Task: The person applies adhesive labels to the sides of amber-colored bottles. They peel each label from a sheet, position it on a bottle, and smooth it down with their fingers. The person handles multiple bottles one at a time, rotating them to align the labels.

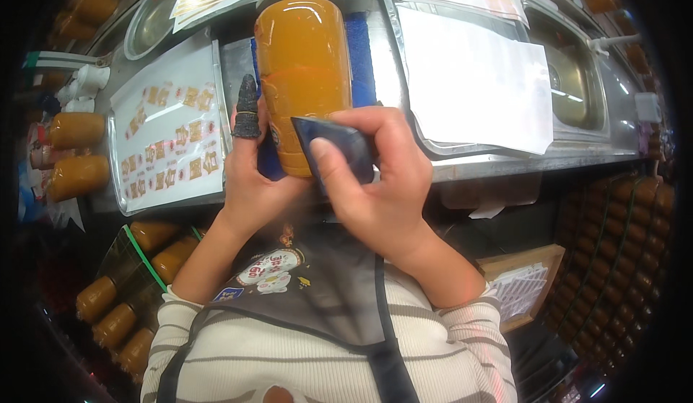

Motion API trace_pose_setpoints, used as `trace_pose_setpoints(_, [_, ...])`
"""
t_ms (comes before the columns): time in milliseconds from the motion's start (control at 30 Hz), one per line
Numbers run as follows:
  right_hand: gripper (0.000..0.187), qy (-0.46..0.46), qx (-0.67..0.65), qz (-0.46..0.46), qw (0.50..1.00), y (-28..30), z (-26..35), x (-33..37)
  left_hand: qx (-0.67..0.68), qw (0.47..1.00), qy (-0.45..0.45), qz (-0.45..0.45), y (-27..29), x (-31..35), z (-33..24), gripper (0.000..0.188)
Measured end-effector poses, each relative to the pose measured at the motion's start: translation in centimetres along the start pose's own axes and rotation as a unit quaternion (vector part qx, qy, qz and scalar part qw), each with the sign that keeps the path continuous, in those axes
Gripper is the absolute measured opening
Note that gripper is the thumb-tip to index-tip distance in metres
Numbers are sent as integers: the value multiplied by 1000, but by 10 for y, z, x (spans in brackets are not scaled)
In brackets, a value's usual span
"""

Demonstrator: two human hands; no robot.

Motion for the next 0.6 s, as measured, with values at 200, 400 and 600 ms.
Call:
trace_pose_setpoints(200, [26,-112,-132,-49,984,17,-11,3,10,999,34,26,2,4,3,94])
trace_pose_setpoints(400, [27,-199,-150,-68,966,26,-45,-15,-22,998,12,64,0,1,12,87])
trace_pose_setpoints(600, [27,-157,-111,-66,979,22,-44,-11,24,992,107,68,2,3,9,89])
Point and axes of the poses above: each hand's wrist, its own x-axis away from the middle knuckle, its own y-axis out of the back of the hand, z = x × y, the point moved 2 cm from there along -x, towards the middle knuckle, and after that the axes turned 9 degrees about -y, right-handed, at the moved point
